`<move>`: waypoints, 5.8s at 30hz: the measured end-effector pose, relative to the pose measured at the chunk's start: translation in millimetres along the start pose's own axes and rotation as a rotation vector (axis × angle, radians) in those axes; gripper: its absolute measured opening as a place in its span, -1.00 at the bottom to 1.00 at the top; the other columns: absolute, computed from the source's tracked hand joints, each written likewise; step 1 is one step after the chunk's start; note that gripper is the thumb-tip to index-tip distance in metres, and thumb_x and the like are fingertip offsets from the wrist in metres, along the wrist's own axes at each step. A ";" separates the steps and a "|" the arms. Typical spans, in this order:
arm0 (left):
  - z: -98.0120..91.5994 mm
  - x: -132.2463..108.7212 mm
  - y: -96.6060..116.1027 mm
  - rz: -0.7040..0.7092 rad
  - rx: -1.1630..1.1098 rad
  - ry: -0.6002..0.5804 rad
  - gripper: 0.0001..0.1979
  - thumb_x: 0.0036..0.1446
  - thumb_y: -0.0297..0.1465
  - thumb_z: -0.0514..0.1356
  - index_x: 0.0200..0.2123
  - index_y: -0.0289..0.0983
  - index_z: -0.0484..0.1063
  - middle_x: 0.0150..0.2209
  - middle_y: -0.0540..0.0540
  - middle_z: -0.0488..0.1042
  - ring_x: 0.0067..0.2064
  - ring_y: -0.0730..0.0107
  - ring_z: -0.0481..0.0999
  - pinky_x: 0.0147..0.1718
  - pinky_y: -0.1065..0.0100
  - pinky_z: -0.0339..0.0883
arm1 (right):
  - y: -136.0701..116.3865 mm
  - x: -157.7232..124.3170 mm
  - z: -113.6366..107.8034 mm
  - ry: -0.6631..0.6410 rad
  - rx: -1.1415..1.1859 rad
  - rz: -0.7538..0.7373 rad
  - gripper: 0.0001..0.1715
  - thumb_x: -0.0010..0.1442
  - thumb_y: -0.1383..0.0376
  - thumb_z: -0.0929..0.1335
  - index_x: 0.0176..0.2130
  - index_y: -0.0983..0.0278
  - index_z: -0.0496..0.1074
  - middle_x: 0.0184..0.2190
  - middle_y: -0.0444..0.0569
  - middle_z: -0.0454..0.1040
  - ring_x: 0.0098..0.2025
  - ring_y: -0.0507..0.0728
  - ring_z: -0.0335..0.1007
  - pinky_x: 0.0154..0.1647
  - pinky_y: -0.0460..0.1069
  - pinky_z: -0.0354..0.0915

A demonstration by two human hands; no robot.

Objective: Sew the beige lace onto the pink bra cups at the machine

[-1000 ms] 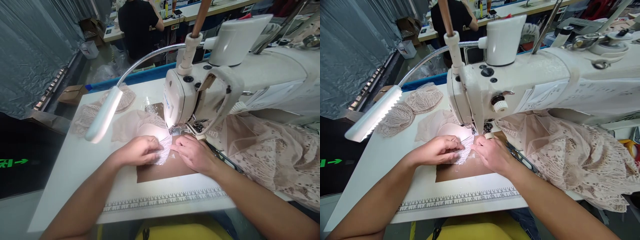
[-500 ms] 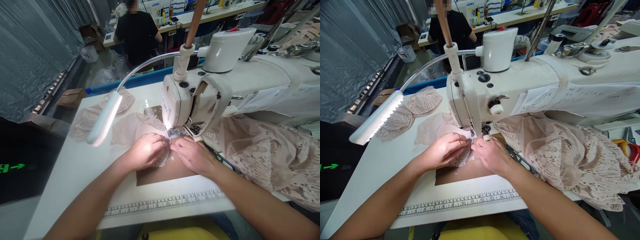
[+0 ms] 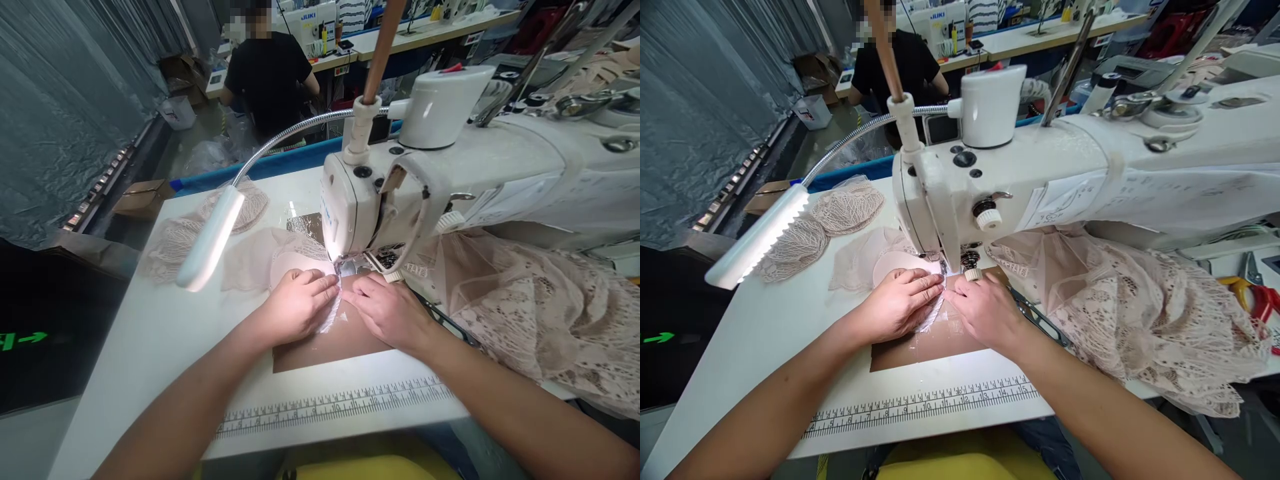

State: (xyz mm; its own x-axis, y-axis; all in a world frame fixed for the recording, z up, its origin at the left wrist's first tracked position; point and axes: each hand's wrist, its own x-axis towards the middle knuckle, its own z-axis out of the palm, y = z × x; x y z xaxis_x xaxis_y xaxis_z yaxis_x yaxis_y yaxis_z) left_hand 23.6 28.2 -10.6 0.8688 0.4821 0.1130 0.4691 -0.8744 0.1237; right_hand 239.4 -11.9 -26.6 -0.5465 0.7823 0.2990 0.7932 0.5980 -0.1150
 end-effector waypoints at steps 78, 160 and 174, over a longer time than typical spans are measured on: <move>2.4 -0.8 0.3 -0.219 -0.355 0.064 -0.74 0.27 -0.34 0.01 -0.42 -0.27 0.39 -0.44 -0.06 0.46 -0.36 0.38 0.40 -0.23 0.31 0.19 | 6.9 -3.1 0.7 -0.006 0.311 -0.128 -0.67 0.12 0.48 0.25 -0.20 0.24 0.51 -0.43 -0.07 0.44 -0.36 0.06 0.27 -0.38 -0.04 0.08; -3.5 -8.4 -4.0 0.034 -0.063 -0.011 -0.69 0.26 -0.45 0.01 0.03 -0.23 0.39 0.04 -0.15 0.40 -0.14 0.28 0.37 -0.20 0.29 0.24 | 5.3 -4.9 -0.7 -0.010 0.119 -0.191 -0.69 0.20 0.45 0.21 -0.19 0.28 0.50 -0.43 -0.04 0.41 -0.38 0.08 0.23 -0.36 -0.03 0.10; 1.8 6.0 0.4 -0.057 0.097 -0.064 -0.63 0.20 -0.45 0.02 0.07 -0.34 0.36 0.19 -0.14 0.29 -0.21 0.24 0.33 -0.23 0.25 0.27 | 4.7 -5.2 -3.6 -0.031 0.128 -0.143 -0.71 0.18 0.45 0.23 -0.24 0.27 0.51 -0.43 -0.06 0.41 -0.36 0.07 0.23 -0.34 -0.04 0.07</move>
State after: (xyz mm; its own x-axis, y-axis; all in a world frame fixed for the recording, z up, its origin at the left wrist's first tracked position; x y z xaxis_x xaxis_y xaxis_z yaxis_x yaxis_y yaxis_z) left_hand 29.3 30.7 -11.7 0.8473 0.5293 0.0452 0.5283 -0.8485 0.0315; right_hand 246.9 -13.8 -25.3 -0.6605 0.6920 0.2914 0.6677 0.7188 -0.1935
